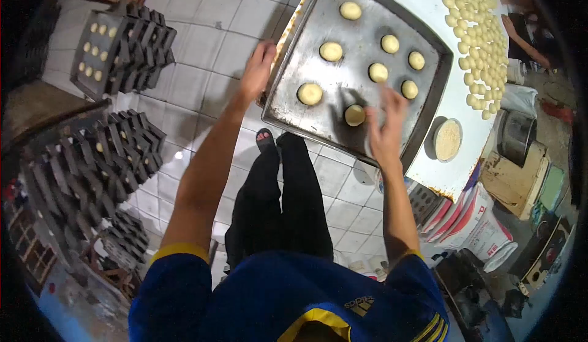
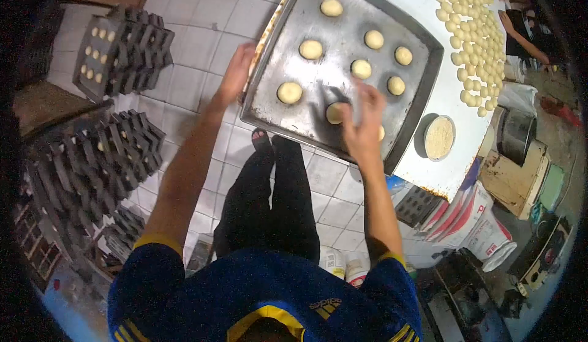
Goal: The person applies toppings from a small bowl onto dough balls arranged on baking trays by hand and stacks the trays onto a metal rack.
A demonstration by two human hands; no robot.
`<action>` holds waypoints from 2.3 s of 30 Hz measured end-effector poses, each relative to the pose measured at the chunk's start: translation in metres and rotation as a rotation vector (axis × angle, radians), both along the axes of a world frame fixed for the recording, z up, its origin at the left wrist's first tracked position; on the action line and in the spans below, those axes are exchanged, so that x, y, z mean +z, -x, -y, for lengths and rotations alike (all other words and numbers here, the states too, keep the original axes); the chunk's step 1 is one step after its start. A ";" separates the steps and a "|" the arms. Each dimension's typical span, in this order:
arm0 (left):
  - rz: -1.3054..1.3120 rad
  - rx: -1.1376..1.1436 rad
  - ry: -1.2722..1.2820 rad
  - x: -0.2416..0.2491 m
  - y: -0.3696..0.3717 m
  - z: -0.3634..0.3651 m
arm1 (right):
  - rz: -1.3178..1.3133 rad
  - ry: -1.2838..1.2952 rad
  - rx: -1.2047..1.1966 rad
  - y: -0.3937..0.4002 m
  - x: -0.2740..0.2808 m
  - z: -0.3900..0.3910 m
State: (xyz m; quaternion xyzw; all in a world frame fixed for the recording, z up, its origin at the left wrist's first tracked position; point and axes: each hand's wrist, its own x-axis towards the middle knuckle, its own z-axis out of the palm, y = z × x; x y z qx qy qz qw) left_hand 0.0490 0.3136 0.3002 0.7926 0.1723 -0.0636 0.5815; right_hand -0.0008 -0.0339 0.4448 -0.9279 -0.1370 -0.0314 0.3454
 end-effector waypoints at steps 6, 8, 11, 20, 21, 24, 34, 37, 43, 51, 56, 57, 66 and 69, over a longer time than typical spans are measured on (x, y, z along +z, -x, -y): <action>-0.136 -0.136 -0.221 0.079 0.096 0.017 | -0.198 0.253 -0.729 0.102 -0.028 0.139; -0.051 -0.253 -0.254 0.061 0.103 0.016 | -0.341 0.033 -0.718 0.119 -0.038 0.151; -0.120 -0.269 -0.212 0.081 0.076 0.025 | -0.471 -0.154 -0.643 0.116 -0.058 0.169; -0.254 -0.170 -0.043 0.080 0.065 0.005 | -0.570 -0.536 -0.457 0.103 -0.063 0.180; -0.288 -0.181 -0.063 0.090 0.071 -0.004 | -0.574 -0.544 -0.370 0.090 -0.047 0.160; -0.260 -0.064 0.006 0.109 0.108 -0.059 | -0.770 -0.596 -0.457 0.073 0.004 0.111; 0.078 0.640 0.504 0.140 0.246 -0.307 | -0.706 -0.253 0.256 -0.115 0.047 -0.246; 0.131 0.854 0.538 0.129 0.259 -0.405 | -0.653 -0.378 0.291 -0.171 0.075 -0.414; 0.287 1.197 0.523 0.096 0.238 -0.587 | -0.683 -0.432 0.263 -0.208 0.101 -0.632; 0.164 1.569 0.551 0.030 0.102 -0.740 | -0.921 -0.369 0.073 -0.181 0.042 -0.616; 0.333 1.750 0.529 -0.042 0.026 -0.769 | -0.695 -0.271 0.123 -0.174 0.054 -0.569; 0.464 1.750 0.538 -0.058 0.015 -0.771 | -0.688 -0.256 0.112 -0.174 0.053 -0.563; -0.105 1.727 0.113 -0.072 -0.017 -0.743 | -0.801 -0.212 -0.089 -0.157 0.067 -0.570; -0.466 1.442 0.295 -0.032 0.048 -0.727 | -0.928 -0.235 -0.065 -0.159 0.066 -0.569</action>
